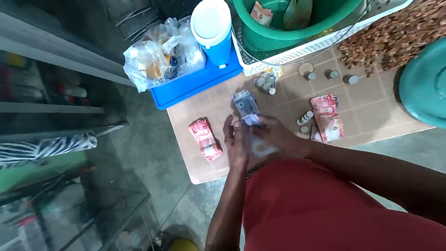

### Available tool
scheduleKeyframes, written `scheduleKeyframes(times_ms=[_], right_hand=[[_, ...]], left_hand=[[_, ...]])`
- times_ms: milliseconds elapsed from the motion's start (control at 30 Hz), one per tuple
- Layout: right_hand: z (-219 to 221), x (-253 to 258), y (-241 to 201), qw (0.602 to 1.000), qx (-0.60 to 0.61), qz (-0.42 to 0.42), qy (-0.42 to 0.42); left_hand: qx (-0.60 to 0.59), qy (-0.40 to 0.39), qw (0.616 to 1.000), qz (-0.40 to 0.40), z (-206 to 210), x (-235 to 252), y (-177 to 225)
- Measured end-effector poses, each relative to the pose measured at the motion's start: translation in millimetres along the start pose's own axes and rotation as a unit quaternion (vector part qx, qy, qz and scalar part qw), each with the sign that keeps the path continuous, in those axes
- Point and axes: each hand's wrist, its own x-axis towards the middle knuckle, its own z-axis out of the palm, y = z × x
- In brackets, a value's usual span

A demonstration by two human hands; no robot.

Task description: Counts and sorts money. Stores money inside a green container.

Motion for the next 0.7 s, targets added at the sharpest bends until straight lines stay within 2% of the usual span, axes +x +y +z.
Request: scheduleKeyframes(times_ms=[67,133,200,300,367,433,600,700], right_hand=[[-12,21,17,0.994,-0.074,0.07,0.041],[-17,41,37,0.984,-0.123,0.119,0.047],[-9,49,39,0.98,-0.126,0.14,0.064],[3,58,29,0.977,-0.078,0.188,0.06],[4,66,34,0.981,-0.085,0.17,0.045],[8,70,38,0.981,-0.151,0.112,0.04],[25,54,9,0.969,-0.245,0.022,0.008],[14,54,8,0.971,-0.238,-0.019,0.019]], left_hand=[[0.03,-0.001,0.998,-0.052,0,11,-8],[0.048,-0.007,0.994,-0.094,2,20,-22],[0.063,-0.021,0.993,-0.101,7,25,-36],[0.081,-0.032,0.992,-0.097,15,22,-35],[0.085,-0.025,0.991,-0.101,17,23,-32],[0.069,-0.026,0.992,-0.102,17,23,-33],[0.023,-0.037,0.994,-0.103,18,24,-32],[0.085,-0.046,0.993,-0.065,5,14,-23]])
